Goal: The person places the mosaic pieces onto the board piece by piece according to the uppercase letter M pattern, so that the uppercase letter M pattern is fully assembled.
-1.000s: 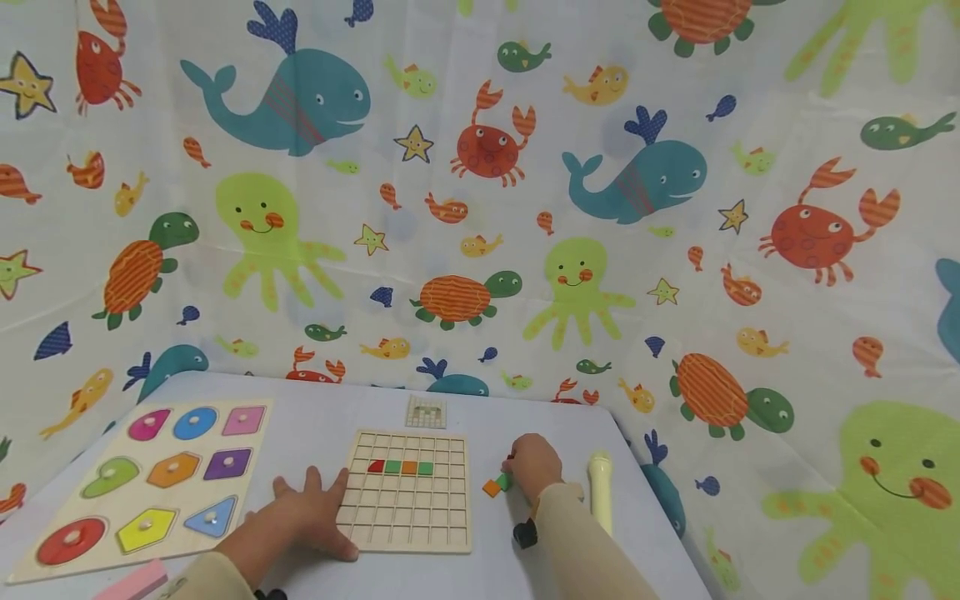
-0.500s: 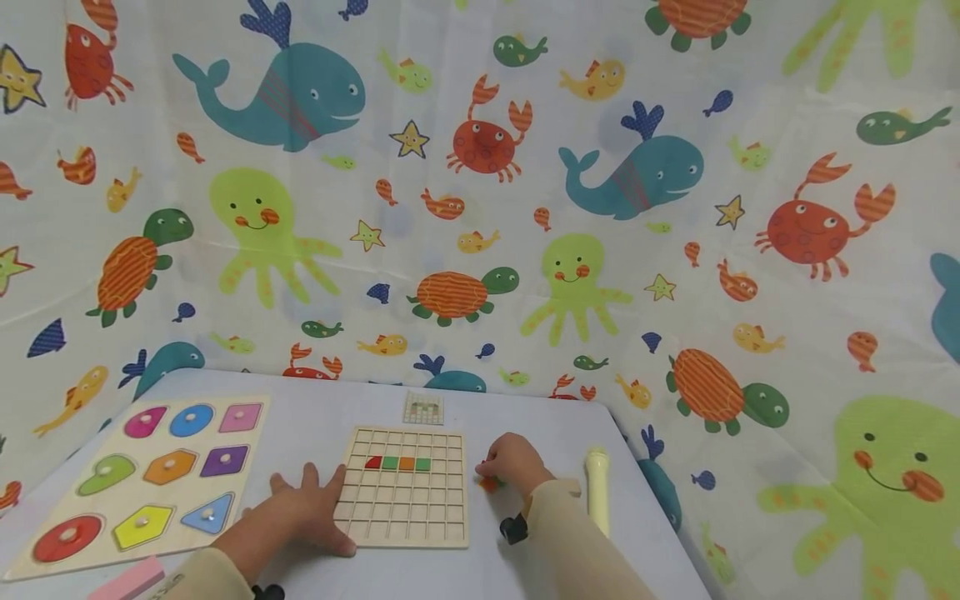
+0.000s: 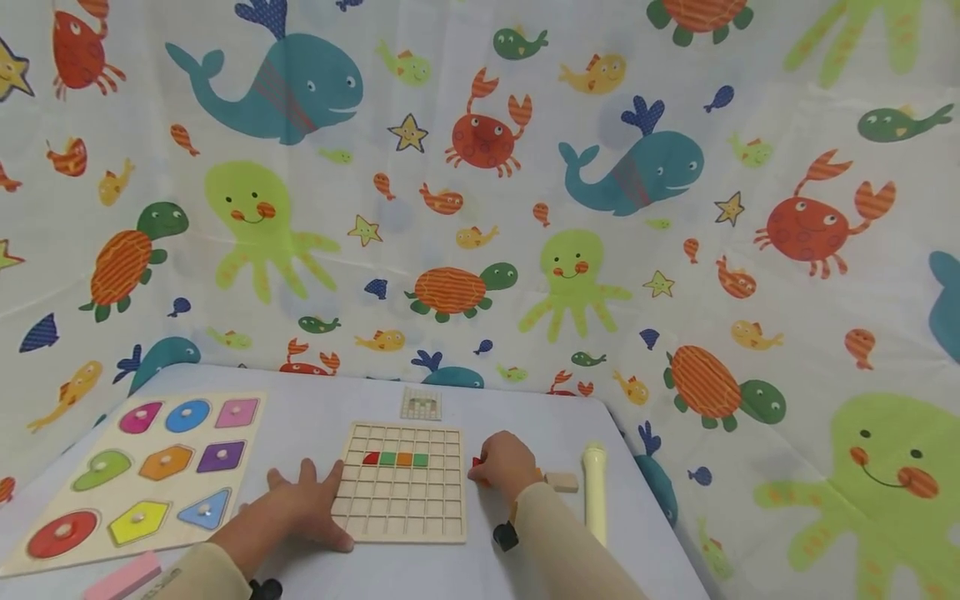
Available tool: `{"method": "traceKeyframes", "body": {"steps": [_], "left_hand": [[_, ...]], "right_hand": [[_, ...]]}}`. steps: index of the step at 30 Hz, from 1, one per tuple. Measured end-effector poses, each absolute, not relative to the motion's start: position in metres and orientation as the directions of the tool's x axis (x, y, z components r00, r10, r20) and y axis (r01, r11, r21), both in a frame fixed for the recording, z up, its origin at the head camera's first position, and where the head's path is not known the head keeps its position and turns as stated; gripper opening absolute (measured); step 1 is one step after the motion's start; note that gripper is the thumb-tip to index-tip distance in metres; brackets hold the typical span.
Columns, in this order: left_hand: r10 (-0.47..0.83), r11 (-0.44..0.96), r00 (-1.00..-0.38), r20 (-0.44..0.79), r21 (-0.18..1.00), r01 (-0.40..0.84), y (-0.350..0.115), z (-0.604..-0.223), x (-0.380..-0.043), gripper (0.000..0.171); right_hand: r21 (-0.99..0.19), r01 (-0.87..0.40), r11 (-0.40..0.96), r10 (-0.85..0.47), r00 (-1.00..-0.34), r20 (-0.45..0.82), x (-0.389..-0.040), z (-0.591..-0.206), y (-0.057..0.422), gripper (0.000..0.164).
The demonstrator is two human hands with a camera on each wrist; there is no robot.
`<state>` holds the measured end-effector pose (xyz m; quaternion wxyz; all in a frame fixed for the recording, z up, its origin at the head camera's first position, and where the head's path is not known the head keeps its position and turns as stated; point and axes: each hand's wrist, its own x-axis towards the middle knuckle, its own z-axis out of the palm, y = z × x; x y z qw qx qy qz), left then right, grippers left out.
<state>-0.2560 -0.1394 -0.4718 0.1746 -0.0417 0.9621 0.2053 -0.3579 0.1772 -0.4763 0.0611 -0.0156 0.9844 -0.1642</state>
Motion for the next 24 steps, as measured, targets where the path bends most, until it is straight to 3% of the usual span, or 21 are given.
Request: {"method": "traceKeyframes", "body": {"steps": [7,16,24], "left_hand": [[-0.01,0.901,-0.937,-0.348,0.404,-0.159,-0.141,-0.475,-0.255,0.132],[-0.013,0.911,-0.941,-0.338,0.384,-0.151,-0.139,-0.475,-0.256,0.132],[-0.013,0.906,-0.938,-0.345,0.392,-0.157,-0.138,-0.468,-0.251,0.128]], "right_hand": [[-0.307,-0.083,0.948,-0.104,-0.993,-0.053,-0.361,-0.483,0.171,0.035],[-0.266,-0.108,0.958,-0.112,-0.994,-0.001,-0.363,-0.486,0.171,0.034],[-0.288,-0.21,0.934,-0.205,-0.978,0.05,-0.361,-0.475,0.15,0.036]]}}
